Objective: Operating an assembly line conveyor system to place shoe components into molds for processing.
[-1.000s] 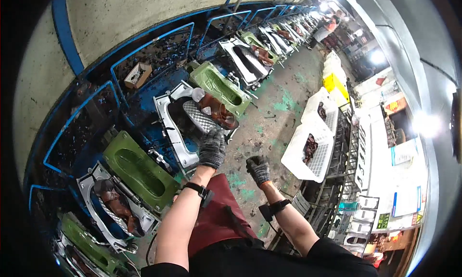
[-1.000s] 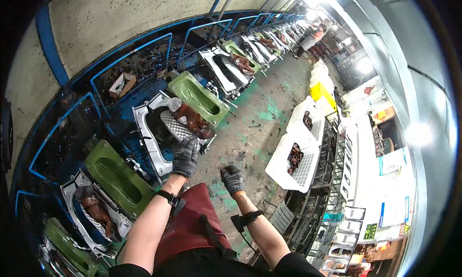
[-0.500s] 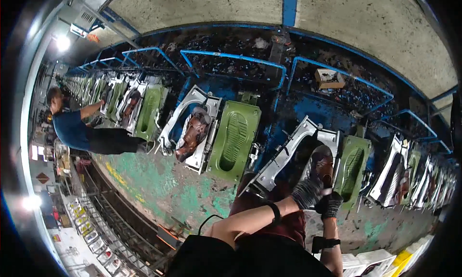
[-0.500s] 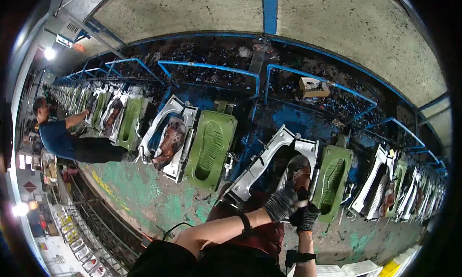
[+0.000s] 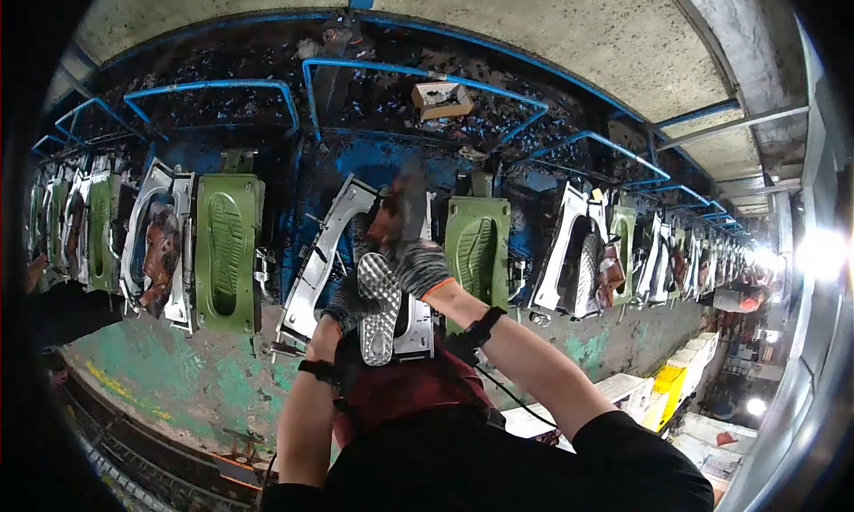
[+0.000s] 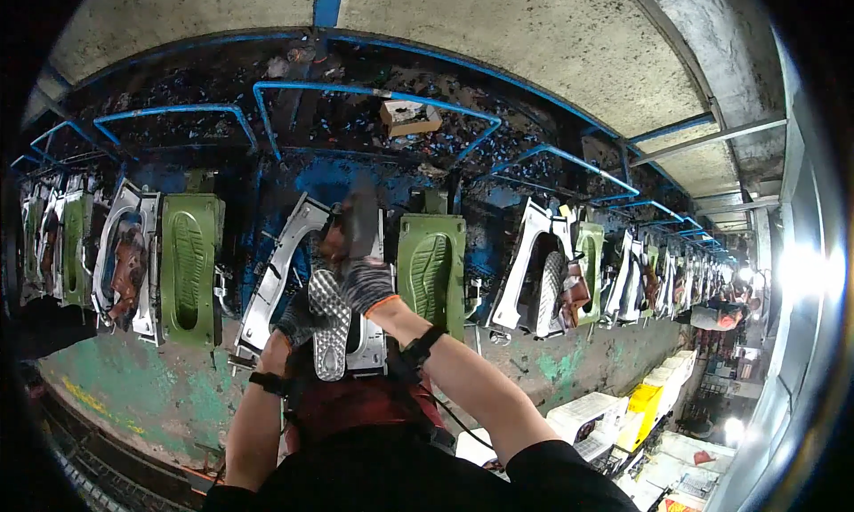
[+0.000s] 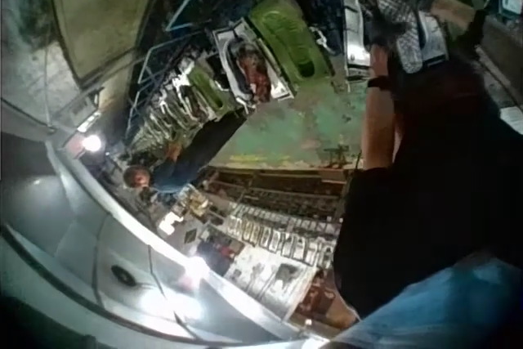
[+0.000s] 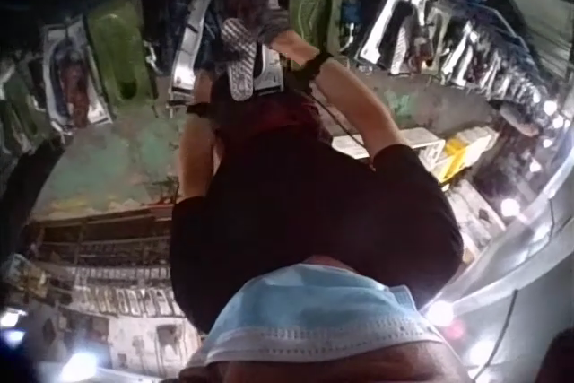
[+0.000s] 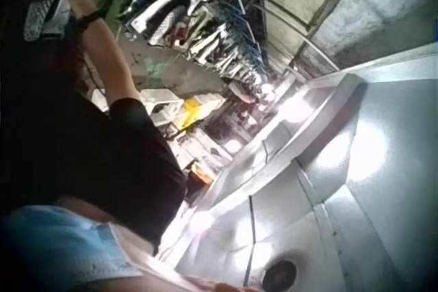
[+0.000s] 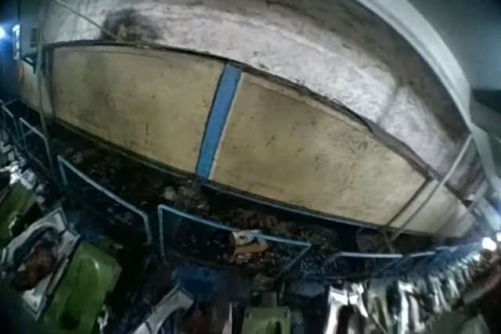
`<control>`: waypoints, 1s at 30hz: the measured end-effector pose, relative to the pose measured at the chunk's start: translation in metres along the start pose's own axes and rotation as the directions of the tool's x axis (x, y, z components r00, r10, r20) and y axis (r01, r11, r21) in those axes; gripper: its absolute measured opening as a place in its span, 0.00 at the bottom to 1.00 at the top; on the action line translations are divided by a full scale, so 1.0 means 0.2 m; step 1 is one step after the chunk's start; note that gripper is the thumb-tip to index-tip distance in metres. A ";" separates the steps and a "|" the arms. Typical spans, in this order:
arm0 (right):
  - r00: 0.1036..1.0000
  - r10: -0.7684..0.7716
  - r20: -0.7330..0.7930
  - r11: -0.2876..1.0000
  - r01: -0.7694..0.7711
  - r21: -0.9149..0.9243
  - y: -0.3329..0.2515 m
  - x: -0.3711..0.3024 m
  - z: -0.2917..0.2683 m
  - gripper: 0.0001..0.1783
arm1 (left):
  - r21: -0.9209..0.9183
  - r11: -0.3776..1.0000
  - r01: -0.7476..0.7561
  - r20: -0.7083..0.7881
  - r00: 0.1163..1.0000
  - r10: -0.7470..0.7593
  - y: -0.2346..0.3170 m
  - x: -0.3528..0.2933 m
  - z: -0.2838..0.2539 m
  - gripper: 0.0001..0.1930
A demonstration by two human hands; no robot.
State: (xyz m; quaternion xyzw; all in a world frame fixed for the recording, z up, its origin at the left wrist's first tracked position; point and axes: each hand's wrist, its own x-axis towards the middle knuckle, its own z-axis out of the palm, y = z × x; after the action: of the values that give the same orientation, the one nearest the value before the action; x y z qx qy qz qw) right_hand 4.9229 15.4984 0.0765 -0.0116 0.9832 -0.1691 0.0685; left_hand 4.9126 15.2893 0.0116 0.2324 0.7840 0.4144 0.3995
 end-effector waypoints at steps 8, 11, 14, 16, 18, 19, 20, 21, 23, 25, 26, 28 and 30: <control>0.860 -0.429 0.274 0.812 0.235 0.535 -0.25 -0.51 0.58 0.20 | -0.457 0.837 0.302 -0.248 0.860 -0.446 -0.22 -0.13 0.19 0.39; 0.990 0.028 0.142 0.981 -0.054 0.184 -0.23 -0.32 0.17 0.20 | -0.767 0.640 0.043 -0.406 0.740 -0.536 -0.47 -0.18 0.34 0.36; 0.923 0.118 0.366 0.796 -0.309 0.521 -0.08 -0.25 0.24 0.20 | -0.305 0.946 -0.107 -0.572 0.815 -0.092 -0.46 -0.13 0.38 0.29; 0.931 0.254 0.263 0.801 -0.355 0.482 0.00 -0.33 0.25 0.19 | -0.896 0.333 -0.294 -0.415 0.822 -0.389 -0.14 -0.06 0.33 0.24; 0.922 0.388 -0.009 0.823 -0.342 0.454 -0.01 -0.42 0.28 0.16 | -0.707 0.684 -0.179 -0.505 0.805 -0.312 -0.07 0.02 0.28 0.23; 0.921 0.390 -0.008 0.824 -0.345 0.448 0.02 -0.40 0.28 0.16 | -0.383 0.923 -0.051 -0.573 0.797 -0.194 -0.04 0.10 0.25 0.22; 0.904 0.428 -0.023 0.808 -0.371 0.458 0.05 -0.39 0.26 0.17 | -0.387 0.917 -0.094 -0.590 0.789 -0.169 0.00 0.17 0.22 0.21; 0.884 0.467 -0.030 0.785 -0.399 0.473 0.04 -0.39 0.24 0.17 | -0.389 0.917 -0.082 -0.582 0.794 -0.176 0.00 0.24 0.21 0.21; 0.855 0.519 -0.016 0.687 -0.405 0.603 0.05 -0.30 0.21 0.13 | -0.462 0.787 -0.408 -0.776 0.616 -0.136 -0.03 0.42 0.20 0.22; 0.891 0.453 -0.017 0.756 -0.374 0.536 0.01 -0.32 0.18 0.13 | -0.759 0.295 -0.580 -0.649 0.707 -0.282 -0.13 0.48 0.08 0.23; 0.846 0.532 -0.037 0.738 -0.441 0.511 0.18 -0.38 0.23 0.13 | -0.568 0.823 -0.003 -0.601 0.685 -0.412 0.33 0.57 0.05 0.26; 0.839 0.500 0.214 0.776 -0.544 0.319 0.13 -0.45 0.27 0.15 | -0.598 0.801 0.017 -0.588 0.669 -0.454 0.27 0.48 0.13 0.29; 0.882 0.424 0.204 0.798 -0.471 0.376 0.08 -0.48 0.25 0.15 | -0.410 0.906 0.103 -0.574 0.744 -0.344 -0.06 0.31 0.25 0.28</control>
State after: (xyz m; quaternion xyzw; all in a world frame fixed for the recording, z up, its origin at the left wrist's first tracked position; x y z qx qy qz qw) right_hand 5.0257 15.5010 0.0371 0.2268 0.8937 -0.3520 0.1610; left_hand 4.9171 15.3494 -0.0414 -0.0934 0.8072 0.5496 0.1941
